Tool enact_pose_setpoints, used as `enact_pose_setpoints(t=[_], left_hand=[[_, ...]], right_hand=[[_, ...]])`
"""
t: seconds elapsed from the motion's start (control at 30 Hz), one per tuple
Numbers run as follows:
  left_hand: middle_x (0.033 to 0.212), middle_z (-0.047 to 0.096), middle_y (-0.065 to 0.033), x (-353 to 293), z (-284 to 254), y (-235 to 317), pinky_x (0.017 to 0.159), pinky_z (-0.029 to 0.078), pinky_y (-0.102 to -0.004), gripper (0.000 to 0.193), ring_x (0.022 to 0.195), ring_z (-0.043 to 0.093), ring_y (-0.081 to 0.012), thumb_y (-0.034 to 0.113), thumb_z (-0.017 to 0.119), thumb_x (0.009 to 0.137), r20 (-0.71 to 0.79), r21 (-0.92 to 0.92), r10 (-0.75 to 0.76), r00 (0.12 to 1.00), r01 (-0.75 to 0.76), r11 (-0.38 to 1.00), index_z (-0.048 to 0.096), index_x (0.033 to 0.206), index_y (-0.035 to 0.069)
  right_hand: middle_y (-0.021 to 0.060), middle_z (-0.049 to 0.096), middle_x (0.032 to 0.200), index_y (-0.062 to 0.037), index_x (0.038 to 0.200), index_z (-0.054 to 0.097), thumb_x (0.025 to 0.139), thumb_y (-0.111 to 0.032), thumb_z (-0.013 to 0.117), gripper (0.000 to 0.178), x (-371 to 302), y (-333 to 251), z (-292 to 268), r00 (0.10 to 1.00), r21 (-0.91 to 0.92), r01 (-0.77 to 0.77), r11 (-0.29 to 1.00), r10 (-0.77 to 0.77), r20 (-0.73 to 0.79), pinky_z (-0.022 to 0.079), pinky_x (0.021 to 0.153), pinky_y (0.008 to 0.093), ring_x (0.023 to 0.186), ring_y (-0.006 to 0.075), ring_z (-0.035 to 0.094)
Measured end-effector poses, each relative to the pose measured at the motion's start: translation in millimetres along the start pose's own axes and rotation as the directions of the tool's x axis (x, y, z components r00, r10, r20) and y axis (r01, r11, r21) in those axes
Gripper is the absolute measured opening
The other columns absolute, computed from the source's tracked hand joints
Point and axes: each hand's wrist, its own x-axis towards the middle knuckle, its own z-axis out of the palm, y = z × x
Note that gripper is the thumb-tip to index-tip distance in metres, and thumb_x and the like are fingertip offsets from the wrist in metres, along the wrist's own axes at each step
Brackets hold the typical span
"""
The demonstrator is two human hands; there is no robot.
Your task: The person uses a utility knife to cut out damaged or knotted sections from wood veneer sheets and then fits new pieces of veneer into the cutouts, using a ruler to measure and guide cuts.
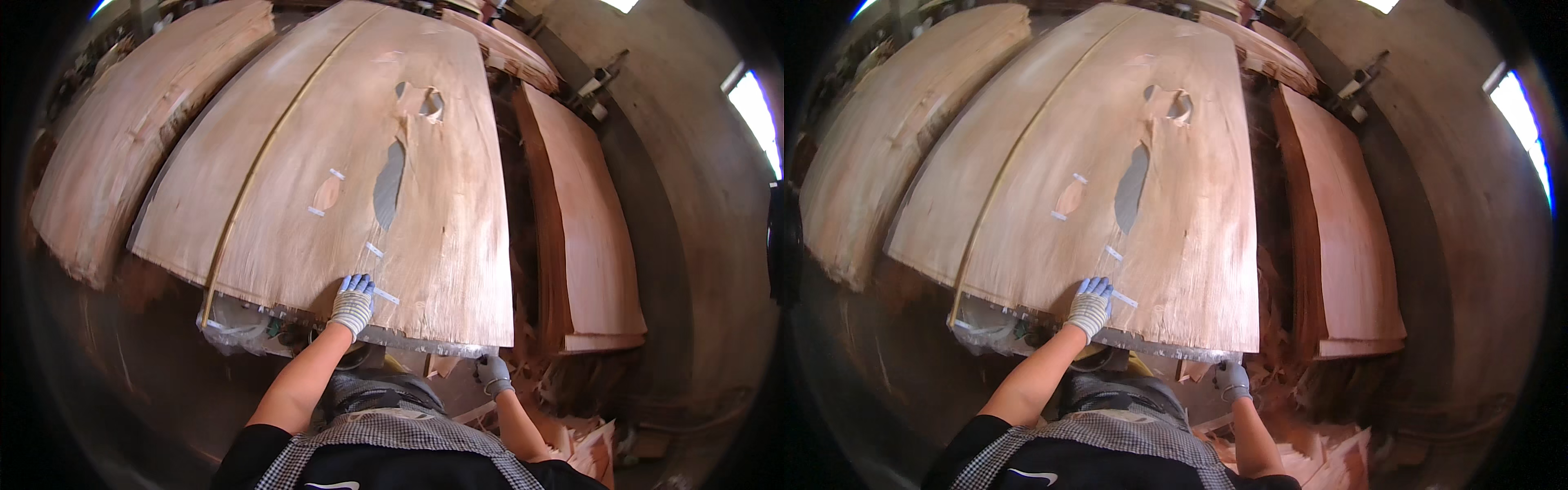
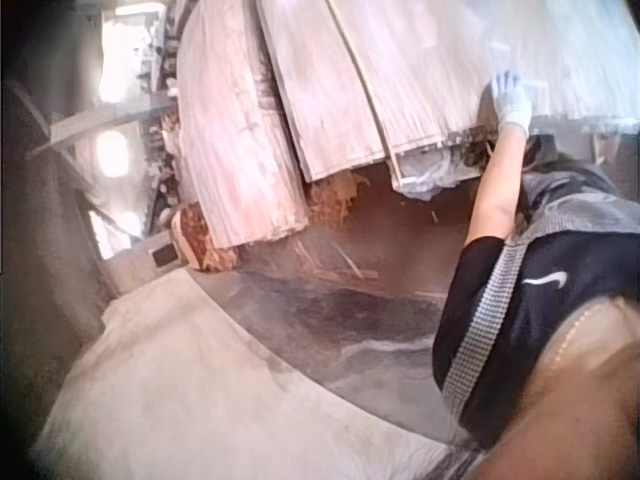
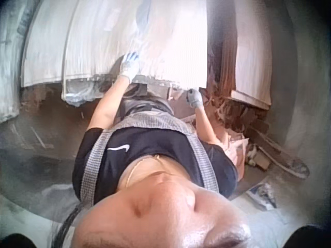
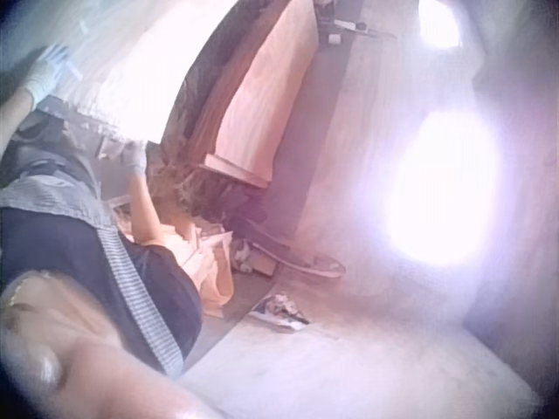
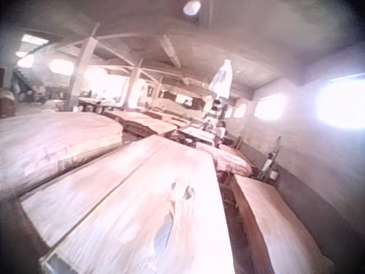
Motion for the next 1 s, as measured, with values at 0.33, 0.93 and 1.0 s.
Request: enact_pose_setpoints(t=[0.33,0.93,1.0], left_hand=[[0.128,0.053,-0.0083,4.5,5.2,13.3,0.108,0.023,-0.0429,0.036,0.123,0.044,-0.0240,0.024,0.048,0.084,0.088,0.061,-0.036,0.995,0.031,0.998,0.061,0.114,0.008],[0.124,0.055,-0.0161,98.0,-34.8,177.0,0.100,0.035,-0.0413,0.047,0.116,0.050,-0.0295,0.036,0.061,0.075,0.241,0.468,-0.457,0.856,0.310,0.828,0.062,0.114,0.009],[0.135,0.045,-0.0168,120.2,10.0,192.9,0.107,0.025,-0.0456,0.050,0.125,0.041,-0.0307,0.025,0.060,0.073,-0.013,0.437,-0.197,0.980,0.182,0.881,0.057,0.121,0.009]], right_hand=[[0.0186,0.064,0.079,-0.0032,0.085,0.062,0.080,-0.021,0.056,0.020,-57.0,62.2,15.5,0.979,-0.004,0.194,0.981,-0.194,-0.063,0.050,0.066,0.0419,0.073,0.0345,0.063],[0.0132,0.062,0.064,0.0011,0.085,0.059,0.083,-0.013,0.053,0.016,-151.9,480.9,-8.6,0.765,0.651,-0.537,0.537,0.635,0.107,0.050,0.046,0.0340,0.052,0.0218,0.062],[0.0146,0.063,0.066,0.0011,0.081,0.060,0.082,-0.015,0.050,0.019,-150.5,496.6,-2.2,0.751,0.618,-0.524,0.587,0.660,0.009,0.051,0.051,0.0360,0.055,0.0237,0.064]])
